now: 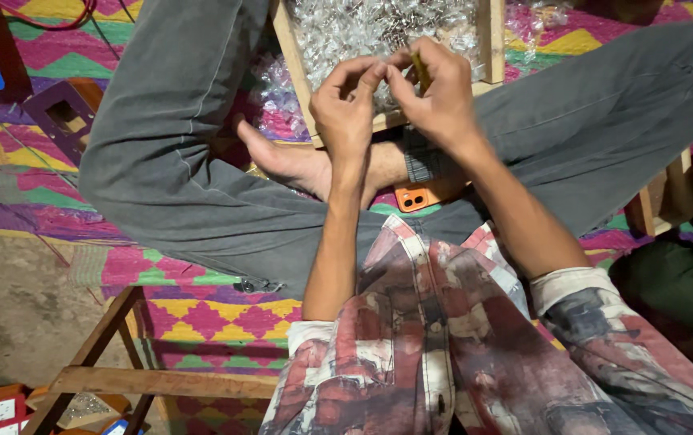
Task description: The person sits cross-legged on a floor mat with a wooden tray of small metal fasteners on their lap. They pick up the small parts one at a time and work on each with a small yellow handheld tool, placing the handled parts back into the tray.
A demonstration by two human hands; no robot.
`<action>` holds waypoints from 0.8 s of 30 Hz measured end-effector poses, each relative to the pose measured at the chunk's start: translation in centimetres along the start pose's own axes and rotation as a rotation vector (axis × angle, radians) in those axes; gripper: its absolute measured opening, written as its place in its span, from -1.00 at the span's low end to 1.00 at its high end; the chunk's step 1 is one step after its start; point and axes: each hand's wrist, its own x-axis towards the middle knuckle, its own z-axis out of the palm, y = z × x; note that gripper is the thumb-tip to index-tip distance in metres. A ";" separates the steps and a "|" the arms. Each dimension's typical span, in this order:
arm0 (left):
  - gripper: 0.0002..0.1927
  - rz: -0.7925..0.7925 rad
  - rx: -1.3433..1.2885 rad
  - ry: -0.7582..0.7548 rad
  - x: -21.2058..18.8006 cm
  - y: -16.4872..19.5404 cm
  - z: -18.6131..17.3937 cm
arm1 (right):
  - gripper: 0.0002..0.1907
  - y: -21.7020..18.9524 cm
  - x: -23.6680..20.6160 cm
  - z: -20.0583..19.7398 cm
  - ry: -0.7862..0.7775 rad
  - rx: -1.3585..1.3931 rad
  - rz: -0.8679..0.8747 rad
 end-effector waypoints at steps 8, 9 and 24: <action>-0.91 0.287 0.351 -0.015 -0.5 2.8 0.7 | -0.80 2.3 -0.4 -0.7 0.148 -0.304 -0.276; -0.91 0.240 0.345 -0.041 -0.5 2.9 0.4 | -0.87 3.0 0.1 -1.7 0.233 -0.287 -0.207; -0.81 -0.283 -0.297 -0.238 0.7 -1.6 -1.5 | -0.88 3.4 1.2 -8.6 0.359 -0.560 -0.082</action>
